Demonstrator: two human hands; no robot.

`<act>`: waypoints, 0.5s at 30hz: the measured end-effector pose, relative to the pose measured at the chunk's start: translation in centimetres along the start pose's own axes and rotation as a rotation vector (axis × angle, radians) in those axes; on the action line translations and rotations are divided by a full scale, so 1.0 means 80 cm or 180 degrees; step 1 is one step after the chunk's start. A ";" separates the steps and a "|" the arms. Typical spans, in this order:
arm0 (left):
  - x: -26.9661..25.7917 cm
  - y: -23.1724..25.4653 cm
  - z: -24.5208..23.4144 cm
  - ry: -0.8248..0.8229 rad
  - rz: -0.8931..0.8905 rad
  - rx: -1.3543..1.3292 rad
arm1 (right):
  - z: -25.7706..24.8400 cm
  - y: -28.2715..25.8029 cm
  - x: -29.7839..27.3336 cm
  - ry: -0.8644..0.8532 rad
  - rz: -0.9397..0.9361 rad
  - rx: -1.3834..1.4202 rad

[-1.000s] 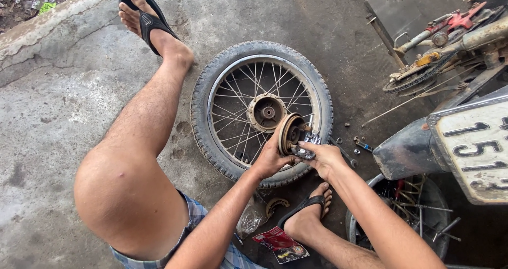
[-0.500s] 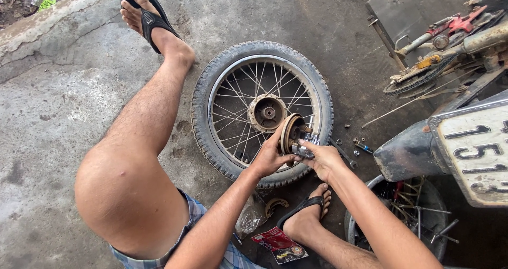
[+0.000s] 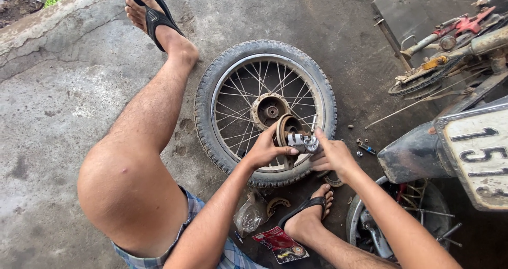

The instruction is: The person sits on the ground and assembles a motorcycle brake assembly. They use pliers to manipulate brake shoes and springs, then fit the shoes into the brake drum and secure them with a spring. The person tests the fit by placing the drum over the wheel hub.

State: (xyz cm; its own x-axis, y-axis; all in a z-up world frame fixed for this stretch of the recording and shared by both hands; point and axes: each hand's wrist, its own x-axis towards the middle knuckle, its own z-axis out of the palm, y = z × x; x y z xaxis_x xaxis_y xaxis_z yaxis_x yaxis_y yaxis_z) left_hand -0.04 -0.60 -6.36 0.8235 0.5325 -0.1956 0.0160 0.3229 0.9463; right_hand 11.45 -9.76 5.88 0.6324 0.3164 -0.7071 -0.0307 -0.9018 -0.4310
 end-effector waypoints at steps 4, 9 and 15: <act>-0.001 -0.004 -0.009 -0.0413 -0.0303 0.0112 | -0.023 0.025 0.018 0.0445 -0.1976 -0.1687; -0.008 0.005 -0.016 -0.0952 -0.0957 0.0131 | 0.008 0.068 0.026 -0.0496 -0.2588 -0.1664; -0.008 -0.047 -0.012 -0.1232 -0.1683 -0.0036 | 0.043 0.084 0.017 -0.0725 -0.1507 -0.0334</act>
State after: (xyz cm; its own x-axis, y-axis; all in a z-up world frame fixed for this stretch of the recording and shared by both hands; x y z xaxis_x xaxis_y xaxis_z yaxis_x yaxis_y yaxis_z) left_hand -1.18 -1.43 -10.07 0.8509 -0.0198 -0.5249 0.4705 0.4732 0.7448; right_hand 9.40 -14.40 0.08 0.3739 0.7411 -0.5577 0.3022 -0.6659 -0.6822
